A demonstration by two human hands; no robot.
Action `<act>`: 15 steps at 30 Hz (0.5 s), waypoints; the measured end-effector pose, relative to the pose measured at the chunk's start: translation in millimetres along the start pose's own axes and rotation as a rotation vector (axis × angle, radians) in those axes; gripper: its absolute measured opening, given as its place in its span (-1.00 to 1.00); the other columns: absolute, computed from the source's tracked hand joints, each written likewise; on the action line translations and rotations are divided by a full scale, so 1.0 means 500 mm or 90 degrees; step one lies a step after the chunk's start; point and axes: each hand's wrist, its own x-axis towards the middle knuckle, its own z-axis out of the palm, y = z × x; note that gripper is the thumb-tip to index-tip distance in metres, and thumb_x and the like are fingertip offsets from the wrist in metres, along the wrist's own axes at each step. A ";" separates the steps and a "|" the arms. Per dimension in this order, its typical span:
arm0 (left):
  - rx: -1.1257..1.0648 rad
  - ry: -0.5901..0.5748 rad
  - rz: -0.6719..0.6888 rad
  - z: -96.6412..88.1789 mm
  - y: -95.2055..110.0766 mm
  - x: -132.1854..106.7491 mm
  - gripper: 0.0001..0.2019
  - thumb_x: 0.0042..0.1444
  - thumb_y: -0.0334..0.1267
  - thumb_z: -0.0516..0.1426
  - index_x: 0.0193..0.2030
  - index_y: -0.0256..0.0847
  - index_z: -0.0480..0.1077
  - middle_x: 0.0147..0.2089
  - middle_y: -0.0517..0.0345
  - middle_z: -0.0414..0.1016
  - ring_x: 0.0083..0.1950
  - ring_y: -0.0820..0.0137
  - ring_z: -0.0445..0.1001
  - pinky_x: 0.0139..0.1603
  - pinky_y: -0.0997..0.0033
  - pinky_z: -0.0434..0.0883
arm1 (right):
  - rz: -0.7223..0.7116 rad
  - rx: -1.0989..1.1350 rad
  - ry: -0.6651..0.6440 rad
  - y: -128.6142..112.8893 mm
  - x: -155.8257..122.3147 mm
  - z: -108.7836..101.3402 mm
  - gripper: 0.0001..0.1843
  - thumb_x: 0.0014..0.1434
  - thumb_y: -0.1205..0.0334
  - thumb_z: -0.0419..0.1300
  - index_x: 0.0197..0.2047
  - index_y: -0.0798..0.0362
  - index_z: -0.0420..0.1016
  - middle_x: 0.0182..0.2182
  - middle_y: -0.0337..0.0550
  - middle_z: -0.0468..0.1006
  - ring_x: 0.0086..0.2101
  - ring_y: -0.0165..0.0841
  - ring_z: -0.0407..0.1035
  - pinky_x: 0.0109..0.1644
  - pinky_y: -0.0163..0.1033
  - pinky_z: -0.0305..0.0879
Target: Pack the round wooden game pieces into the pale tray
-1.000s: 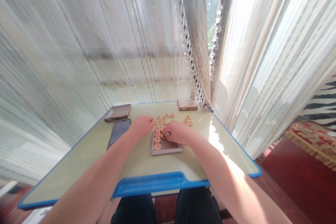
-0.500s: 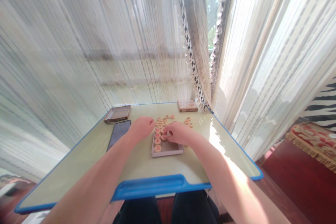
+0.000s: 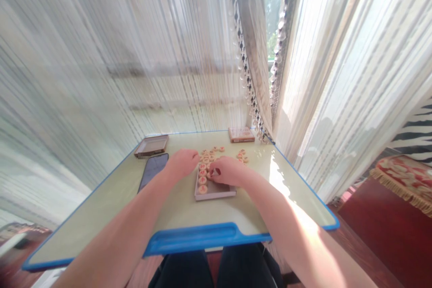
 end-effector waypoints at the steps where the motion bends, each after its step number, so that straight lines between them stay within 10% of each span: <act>1: -0.002 0.001 0.003 0.001 0.000 0.000 -0.65 0.12 -0.29 -0.15 -0.35 -0.20 0.46 -0.27 -0.03 0.52 -0.24 0.28 0.46 -0.25 0.34 0.32 | 0.021 -0.001 0.006 -0.002 -0.001 -0.003 -0.85 0.00 0.17 0.19 -0.33 0.00 0.49 -0.43 -0.22 0.47 -0.43 -0.43 0.27 -0.41 -0.37 0.04; 9: -0.102 -0.039 -0.024 -0.003 0.001 0.004 -0.66 0.10 -0.31 -0.14 -0.40 -0.22 0.46 -0.37 0.04 0.52 -0.30 0.36 0.43 -0.29 0.43 0.31 | 0.258 -0.054 0.188 0.037 0.006 -0.028 -0.75 0.15 0.25 -0.01 -0.15 0.04 0.42 -0.29 -0.13 0.50 -0.31 -0.35 0.34 -0.29 -0.31 0.11; 15: -0.146 -0.049 -0.043 0.005 -0.004 0.012 -0.68 0.07 -0.31 -0.10 -0.37 -0.22 0.49 -0.43 0.09 0.53 -0.32 0.41 0.43 -0.31 0.49 0.30 | 0.209 -0.051 0.100 0.064 0.014 -0.009 -0.75 0.14 0.14 0.03 -0.24 0.03 0.49 -0.27 -0.12 0.52 -0.23 -0.31 0.36 -0.15 -0.27 0.18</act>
